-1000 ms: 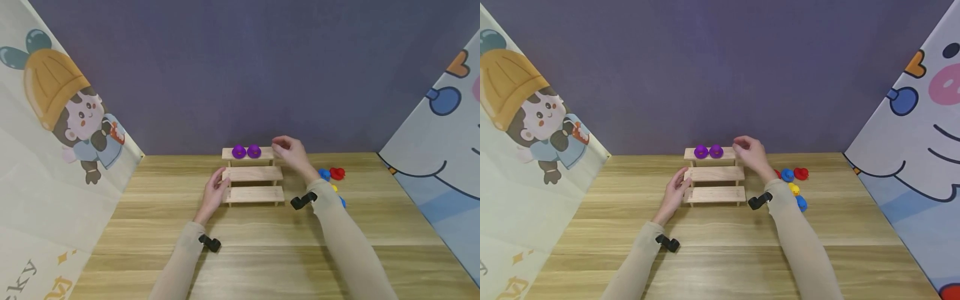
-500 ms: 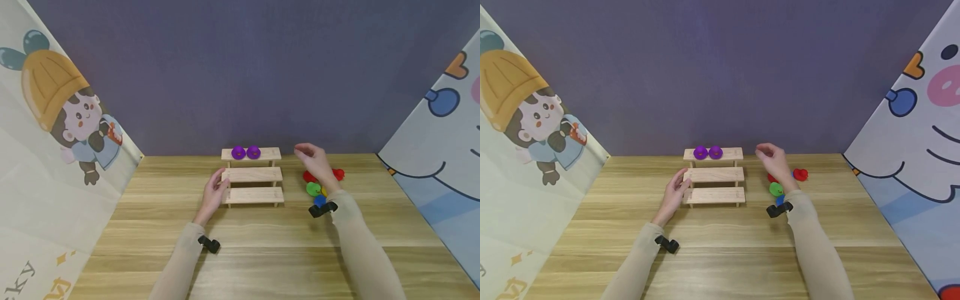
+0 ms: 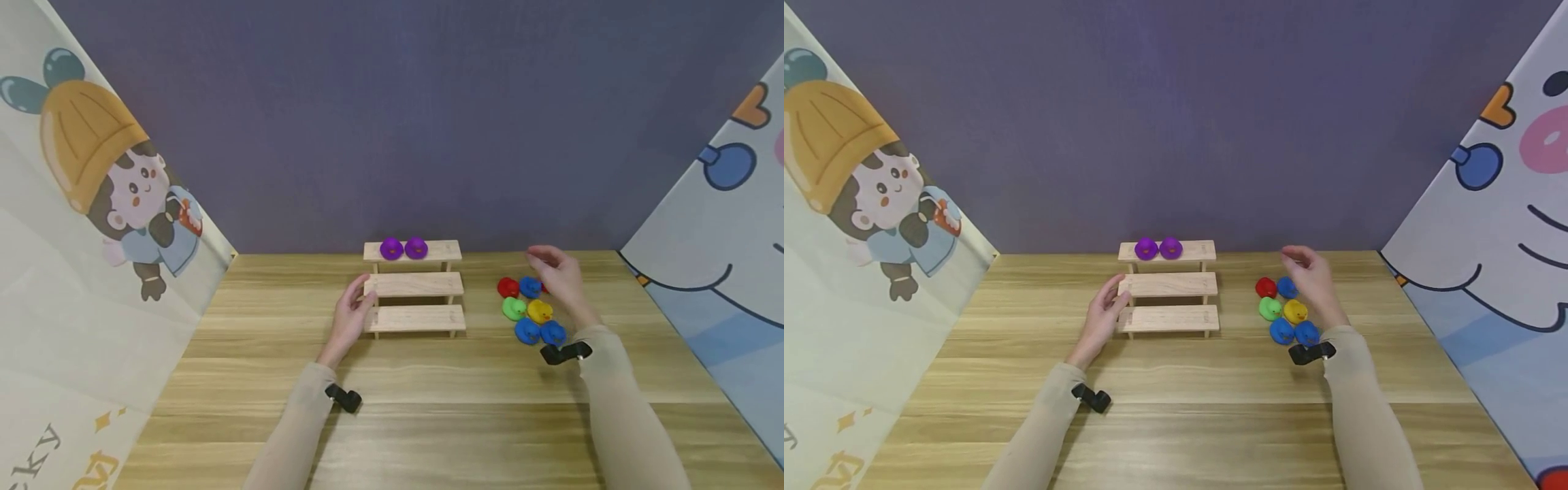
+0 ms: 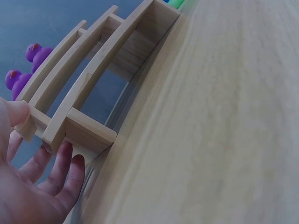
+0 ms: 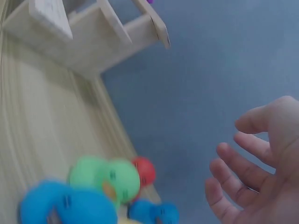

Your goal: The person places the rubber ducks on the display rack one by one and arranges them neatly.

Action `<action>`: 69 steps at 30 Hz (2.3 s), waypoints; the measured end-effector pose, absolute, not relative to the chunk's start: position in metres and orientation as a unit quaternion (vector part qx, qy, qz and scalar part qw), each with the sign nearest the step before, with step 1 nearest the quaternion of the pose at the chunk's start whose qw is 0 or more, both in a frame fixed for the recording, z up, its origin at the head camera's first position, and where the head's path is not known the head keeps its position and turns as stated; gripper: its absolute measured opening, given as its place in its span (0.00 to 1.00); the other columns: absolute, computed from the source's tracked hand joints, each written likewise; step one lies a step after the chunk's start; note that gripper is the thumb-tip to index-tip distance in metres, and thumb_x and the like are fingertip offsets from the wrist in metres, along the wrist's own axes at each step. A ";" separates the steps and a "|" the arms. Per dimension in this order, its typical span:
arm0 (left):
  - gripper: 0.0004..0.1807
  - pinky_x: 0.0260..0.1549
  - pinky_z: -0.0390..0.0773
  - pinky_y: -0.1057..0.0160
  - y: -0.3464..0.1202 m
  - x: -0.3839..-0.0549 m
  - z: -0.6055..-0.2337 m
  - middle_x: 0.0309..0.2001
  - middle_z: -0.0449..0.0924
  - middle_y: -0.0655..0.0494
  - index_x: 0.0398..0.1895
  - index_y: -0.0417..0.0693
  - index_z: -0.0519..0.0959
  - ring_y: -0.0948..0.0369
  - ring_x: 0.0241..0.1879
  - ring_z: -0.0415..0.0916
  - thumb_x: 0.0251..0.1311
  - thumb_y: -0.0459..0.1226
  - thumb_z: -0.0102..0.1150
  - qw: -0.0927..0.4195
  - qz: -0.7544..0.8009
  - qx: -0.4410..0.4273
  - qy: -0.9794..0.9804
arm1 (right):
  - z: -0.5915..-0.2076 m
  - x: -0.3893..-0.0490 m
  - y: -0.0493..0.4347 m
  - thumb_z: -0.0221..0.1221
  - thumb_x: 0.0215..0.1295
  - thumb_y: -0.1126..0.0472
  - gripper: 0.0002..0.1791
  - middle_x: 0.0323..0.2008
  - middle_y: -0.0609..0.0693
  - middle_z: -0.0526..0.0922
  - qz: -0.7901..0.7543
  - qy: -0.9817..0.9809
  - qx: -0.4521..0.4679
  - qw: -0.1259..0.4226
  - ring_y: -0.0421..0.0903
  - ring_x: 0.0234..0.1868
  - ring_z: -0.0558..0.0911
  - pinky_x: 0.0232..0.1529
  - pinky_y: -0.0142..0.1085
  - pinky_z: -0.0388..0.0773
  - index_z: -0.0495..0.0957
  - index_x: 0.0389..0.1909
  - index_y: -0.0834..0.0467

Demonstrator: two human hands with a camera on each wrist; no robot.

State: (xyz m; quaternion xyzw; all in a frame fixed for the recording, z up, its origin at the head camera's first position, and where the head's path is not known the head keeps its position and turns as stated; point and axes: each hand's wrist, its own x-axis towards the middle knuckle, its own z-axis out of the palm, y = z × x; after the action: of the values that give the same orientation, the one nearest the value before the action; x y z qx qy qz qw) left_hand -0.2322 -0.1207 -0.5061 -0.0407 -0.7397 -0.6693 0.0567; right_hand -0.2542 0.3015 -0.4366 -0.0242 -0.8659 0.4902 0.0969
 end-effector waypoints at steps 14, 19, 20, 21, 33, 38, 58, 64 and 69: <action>0.29 0.73 0.71 0.43 -0.121 -0.233 -0.509 0.77 0.72 0.43 0.79 0.43 0.68 0.43 0.68 0.76 0.77 0.37 0.60 0.050 -0.677 -0.045 -0.733 | -0.468 -0.250 0.375 0.59 0.79 0.47 0.33 0.42 0.22 0.76 0.477 -0.874 -0.066 0.063 0.33 0.39 0.83 0.38 0.27 0.85 0.74 0.72 0.67; 0.30 0.73 0.71 0.43 -0.121 -0.234 -0.509 0.77 0.71 0.43 0.79 0.42 0.68 0.42 0.68 0.76 0.78 0.37 0.59 0.052 -0.674 -0.045 -0.736 | -0.484 -0.249 0.381 0.60 0.78 0.44 0.36 0.58 0.48 0.84 0.465 -0.880 -0.094 0.031 0.37 0.39 0.82 0.37 0.27 0.83 0.70 0.75 0.64; 0.30 0.73 0.71 0.43 -0.121 -0.234 -0.509 0.77 0.72 0.43 0.79 0.42 0.68 0.42 0.68 0.77 0.78 0.36 0.59 0.053 -0.674 -0.044 -0.735 | -0.487 -0.250 0.382 0.60 0.78 0.44 0.37 0.63 0.53 0.81 0.476 -0.873 -0.102 0.021 0.38 0.41 0.81 0.38 0.27 0.82 0.69 0.77 0.64; 0.29 0.73 0.72 0.43 -0.121 -0.233 -0.509 0.76 0.72 0.43 0.79 0.42 0.68 0.43 0.67 0.77 0.77 0.36 0.59 0.055 -0.673 -0.043 -0.736 | -0.490 -0.249 0.381 0.60 0.78 0.44 0.38 0.68 0.59 0.77 0.484 -0.868 -0.109 0.011 0.38 0.43 0.79 0.39 0.26 0.81 0.67 0.78 0.63; 0.29 0.71 0.74 0.47 -0.122 -0.231 -0.510 0.75 0.74 0.43 0.78 0.41 0.69 0.43 0.65 0.79 0.78 0.36 0.59 0.058 -0.676 -0.046 -0.733 | -0.502 -0.248 0.383 0.57 0.80 0.43 0.39 0.73 0.70 0.73 0.452 -0.886 -0.102 0.007 0.62 0.68 0.74 0.60 0.37 0.77 0.65 0.80 0.64; 0.29 0.72 0.73 0.45 -0.122 -0.230 -0.509 0.75 0.73 0.43 0.79 0.43 0.68 0.44 0.67 0.77 0.78 0.36 0.59 0.053 -0.675 -0.049 -0.734 | -0.504 -0.249 0.383 0.56 0.81 0.42 0.40 0.72 0.73 0.73 0.436 -0.896 -0.088 0.011 0.69 0.70 0.73 0.72 0.64 0.68 0.65 0.79 0.66; 0.29 0.72 0.73 0.46 -0.121 -0.234 -0.509 0.76 0.72 0.43 0.79 0.41 0.68 0.43 0.67 0.77 0.78 0.35 0.58 0.059 -0.673 -0.050 -0.735 | -0.498 -0.246 0.377 0.65 0.68 0.31 0.44 0.53 0.53 0.81 0.493 -0.855 -0.158 0.026 0.45 0.43 0.81 0.37 0.30 0.83 0.73 0.72 0.58; 0.28 0.72 0.73 0.47 -0.121 -0.233 -0.509 0.74 0.74 0.43 0.78 0.43 0.69 0.44 0.67 0.77 0.78 0.36 0.59 0.060 -0.667 -0.048 -0.741 | -0.488 -0.244 0.376 0.61 0.69 0.28 0.45 0.56 0.60 0.83 0.441 -0.888 -0.124 0.040 0.49 0.45 0.83 0.35 0.30 0.80 0.73 0.73 0.58; 0.29 0.72 0.72 0.44 -0.122 -0.231 -0.509 0.74 0.74 0.42 0.78 0.42 0.69 0.44 0.69 0.75 0.78 0.37 0.59 0.060 -0.664 -0.048 -0.743 | -0.477 -0.244 0.371 0.59 0.71 0.28 0.44 0.64 0.65 0.81 0.400 -0.910 -0.085 0.061 0.54 0.50 0.82 0.34 0.26 0.78 0.75 0.71 0.61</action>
State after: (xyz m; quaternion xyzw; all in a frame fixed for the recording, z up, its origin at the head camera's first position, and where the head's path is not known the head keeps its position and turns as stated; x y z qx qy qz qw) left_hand -0.2311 -0.1221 -0.5085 -0.0484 -0.7435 -0.6643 0.0599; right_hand -0.2439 0.3715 -0.4771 -0.0847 -0.9105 0.4002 0.0606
